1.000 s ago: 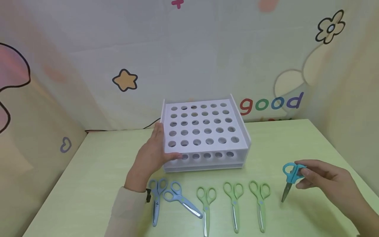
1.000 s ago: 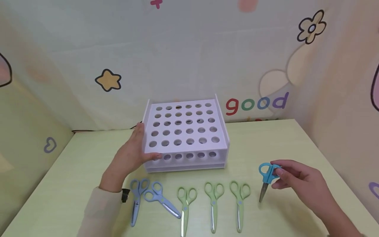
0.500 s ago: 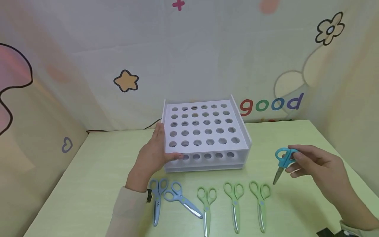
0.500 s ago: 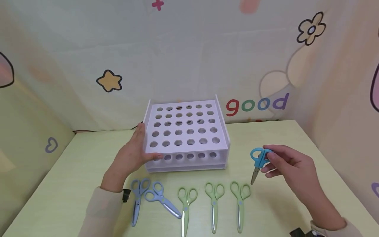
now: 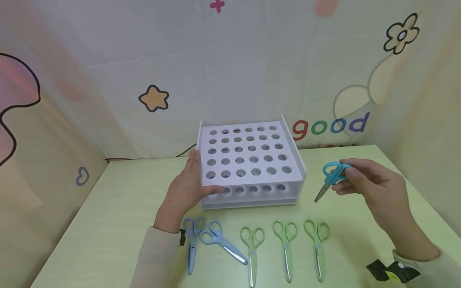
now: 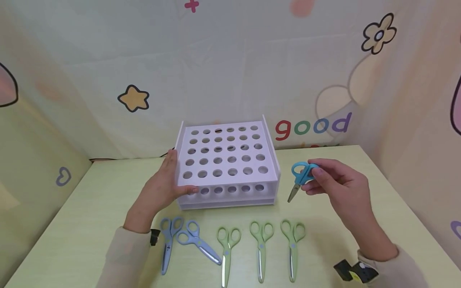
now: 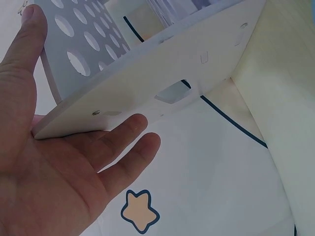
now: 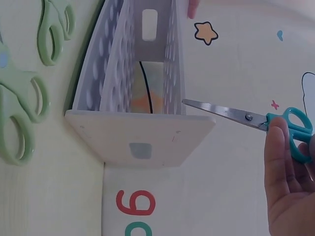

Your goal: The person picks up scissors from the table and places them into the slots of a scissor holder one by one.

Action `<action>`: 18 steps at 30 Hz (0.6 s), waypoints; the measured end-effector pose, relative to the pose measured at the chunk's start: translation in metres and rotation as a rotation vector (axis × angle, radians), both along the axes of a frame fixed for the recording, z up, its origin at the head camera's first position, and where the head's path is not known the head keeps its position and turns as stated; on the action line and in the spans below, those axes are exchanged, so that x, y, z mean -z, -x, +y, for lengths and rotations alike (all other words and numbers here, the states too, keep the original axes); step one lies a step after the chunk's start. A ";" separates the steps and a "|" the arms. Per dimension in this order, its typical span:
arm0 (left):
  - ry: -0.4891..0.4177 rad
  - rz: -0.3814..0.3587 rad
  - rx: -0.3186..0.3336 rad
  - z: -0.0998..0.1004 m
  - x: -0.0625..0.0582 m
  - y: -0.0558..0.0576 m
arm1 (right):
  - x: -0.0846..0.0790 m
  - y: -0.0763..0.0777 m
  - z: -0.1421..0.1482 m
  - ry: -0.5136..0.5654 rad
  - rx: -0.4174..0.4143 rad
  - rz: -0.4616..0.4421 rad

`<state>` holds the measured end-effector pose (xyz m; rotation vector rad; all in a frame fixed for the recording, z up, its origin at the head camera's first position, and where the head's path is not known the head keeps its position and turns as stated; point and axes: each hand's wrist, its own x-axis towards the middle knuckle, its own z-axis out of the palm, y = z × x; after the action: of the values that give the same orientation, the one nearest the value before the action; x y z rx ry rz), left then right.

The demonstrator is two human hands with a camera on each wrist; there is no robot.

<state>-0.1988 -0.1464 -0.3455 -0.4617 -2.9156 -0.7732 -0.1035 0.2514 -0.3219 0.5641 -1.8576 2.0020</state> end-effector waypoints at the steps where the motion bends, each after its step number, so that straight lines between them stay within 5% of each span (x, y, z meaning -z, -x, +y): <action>1: 0.003 -0.003 0.000 0.000 0.000 0.000 | -0.001 0.002 -0.001 0.015 -0.002 0.012; 11: 0.009 0.007 -0.001 0.000 -0.001 -0.002 | -0.008 0.018 -0.019 0.154 -0.084 0.146; 18: 0.001 0.002 -0.003 0.001 -0.002 -0.002 | -0.014 0.024 -0.032 0.138 -0.019 0.149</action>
<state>-0.1964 -0.1457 -0.3439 -0.4572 -2.9142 -0.7700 -0.1279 0.2192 -0.3079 0.6730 -1.6197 2.0216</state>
